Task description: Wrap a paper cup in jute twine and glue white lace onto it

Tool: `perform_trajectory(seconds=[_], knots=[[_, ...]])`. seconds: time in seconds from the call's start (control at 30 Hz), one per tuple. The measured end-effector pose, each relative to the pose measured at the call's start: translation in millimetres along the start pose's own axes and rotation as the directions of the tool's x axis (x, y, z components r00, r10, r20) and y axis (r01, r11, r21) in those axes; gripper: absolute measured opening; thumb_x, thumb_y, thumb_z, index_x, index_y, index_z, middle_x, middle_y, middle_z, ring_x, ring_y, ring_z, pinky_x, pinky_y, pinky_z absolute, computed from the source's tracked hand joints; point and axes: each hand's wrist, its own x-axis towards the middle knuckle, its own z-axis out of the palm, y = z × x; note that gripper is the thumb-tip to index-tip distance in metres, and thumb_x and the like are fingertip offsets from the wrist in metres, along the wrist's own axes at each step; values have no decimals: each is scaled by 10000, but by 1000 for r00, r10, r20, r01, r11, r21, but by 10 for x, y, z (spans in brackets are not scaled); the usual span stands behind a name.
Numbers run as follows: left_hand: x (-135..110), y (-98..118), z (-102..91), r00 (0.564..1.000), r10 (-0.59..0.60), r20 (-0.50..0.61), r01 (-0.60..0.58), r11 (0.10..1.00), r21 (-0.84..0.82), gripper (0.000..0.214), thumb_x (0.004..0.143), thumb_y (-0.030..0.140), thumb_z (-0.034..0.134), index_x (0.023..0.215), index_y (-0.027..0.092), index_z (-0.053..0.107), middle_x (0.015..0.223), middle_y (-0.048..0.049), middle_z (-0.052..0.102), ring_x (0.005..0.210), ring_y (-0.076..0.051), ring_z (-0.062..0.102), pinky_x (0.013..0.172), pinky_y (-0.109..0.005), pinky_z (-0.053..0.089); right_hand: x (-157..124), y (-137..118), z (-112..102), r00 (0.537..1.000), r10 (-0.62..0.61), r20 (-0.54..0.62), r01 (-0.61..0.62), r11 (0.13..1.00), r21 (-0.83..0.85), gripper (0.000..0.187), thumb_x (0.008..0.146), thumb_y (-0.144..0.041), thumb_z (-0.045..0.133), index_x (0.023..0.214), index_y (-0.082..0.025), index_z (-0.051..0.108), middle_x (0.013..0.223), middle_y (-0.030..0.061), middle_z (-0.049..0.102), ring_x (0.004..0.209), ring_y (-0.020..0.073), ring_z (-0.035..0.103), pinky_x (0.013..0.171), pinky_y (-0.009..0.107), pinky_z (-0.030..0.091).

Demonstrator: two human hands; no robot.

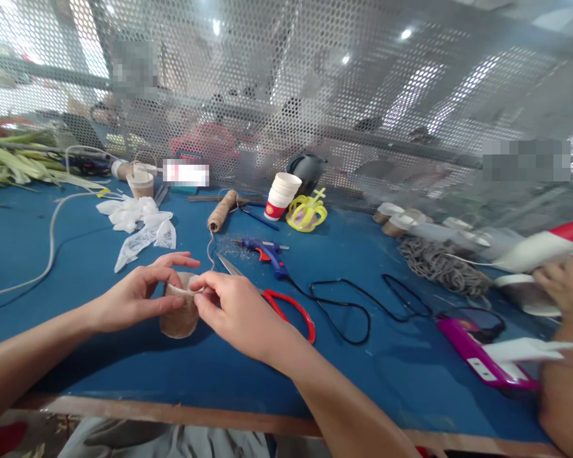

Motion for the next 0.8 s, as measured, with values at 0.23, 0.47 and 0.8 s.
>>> perform_trajectory(seconds=[0.23,0.47,0.8], knots=[[13,-6,-22,1000,-7,18,7,1000,17,122,753,274,607,707,175,552,1279,-103,512,1326,-284,288,1064,-497,237,-5,18,21,999,32,-18,-32,998,53,137,830,-176,473,835,-170,609,738,3,634,651,115,553,596,228,419],[26,37,-19,998,67,-21,-63,987,149,98,718,241,634,757,182,566,1271,-108,514,1329,-306,258,1061,-522,232,15,-53,40,999,19,-40,-17,999,41,161,829,-146,458,789,-168,611,712,-2,617,626,111,517,580,225,405],[39,82,42,993,67,-97,-54,989,135,64,733,221,579,691,173,569,1144,-115,571,1283,-300,335,1040,-510,265,34,-68,70,996,-58,-66,58,998,3,157,826,-122,484,791,-172,628,771,4,653,690,124,571,634,228,424]])
